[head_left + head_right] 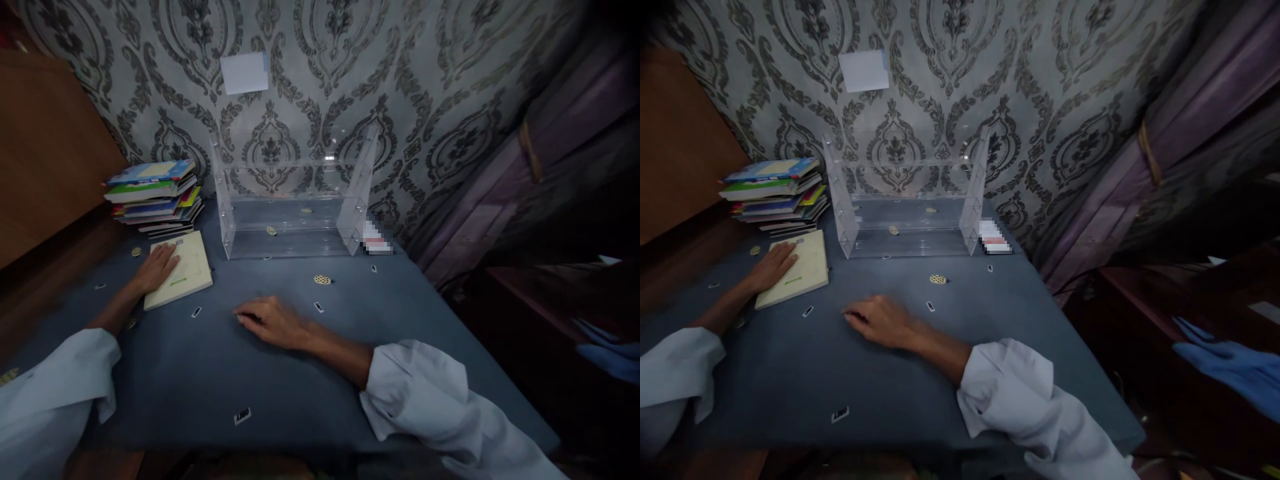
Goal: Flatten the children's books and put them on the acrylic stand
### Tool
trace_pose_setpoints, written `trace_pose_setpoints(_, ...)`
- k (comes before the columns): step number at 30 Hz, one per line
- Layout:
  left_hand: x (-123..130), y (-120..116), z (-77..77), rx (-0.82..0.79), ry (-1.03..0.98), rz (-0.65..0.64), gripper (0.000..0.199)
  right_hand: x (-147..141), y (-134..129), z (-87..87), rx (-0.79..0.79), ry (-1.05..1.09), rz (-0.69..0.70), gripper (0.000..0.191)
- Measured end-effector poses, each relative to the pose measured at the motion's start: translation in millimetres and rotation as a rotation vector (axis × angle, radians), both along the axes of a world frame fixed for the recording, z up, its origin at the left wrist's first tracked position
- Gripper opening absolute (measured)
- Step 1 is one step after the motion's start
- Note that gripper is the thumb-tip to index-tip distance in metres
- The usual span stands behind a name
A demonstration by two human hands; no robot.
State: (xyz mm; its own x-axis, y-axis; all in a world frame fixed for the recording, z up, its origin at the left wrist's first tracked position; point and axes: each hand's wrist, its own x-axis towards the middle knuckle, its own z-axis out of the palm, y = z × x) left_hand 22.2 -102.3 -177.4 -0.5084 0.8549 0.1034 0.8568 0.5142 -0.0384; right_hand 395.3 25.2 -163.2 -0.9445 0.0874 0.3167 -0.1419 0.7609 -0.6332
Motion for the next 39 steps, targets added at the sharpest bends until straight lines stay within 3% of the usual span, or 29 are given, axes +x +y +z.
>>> trace_pose_setpoints(11, 40, -18, 2.4, 0.018, -0.111, -0.02, 0.068, 22, 9, -1.5, 0.213, 0.044, -0.054, 0.022)
trace_pose_setpoints(16, 56, -27, 1.3, 0.022, -0.138, -0.035, 0.07, 29, 24, -8.3, 0.269, 0.063, -0.156, 0.031)
trace_pose_setpoints(22, 79, -39, -0.2, 0.031, -0.152, -0.062, 0.071, 42, 41, -13.0, 0.312, -0.102, -0.326, 0.045)
trace_pose_setpoints(31, 122, -57, -11.2, 0.071, -0.118, -0.165, 0.068, 81, 74, -11.4, 0.367, -0.242, -0.522, 0.048)
trace_pose_setpoints(35, 149, -53, -16.0, 0.117, -0.118, -0.234, 0.067, 104, 90, -12.2, 0.375, -0.278, -0.612, 0.047)
trace_pose_setpoints(39, 185, -35, -17.0, 0.178, -0.132, -0.291, 0.063, 121, 98, -12.8, 0.372, -0.293, -0.67, 0.049)
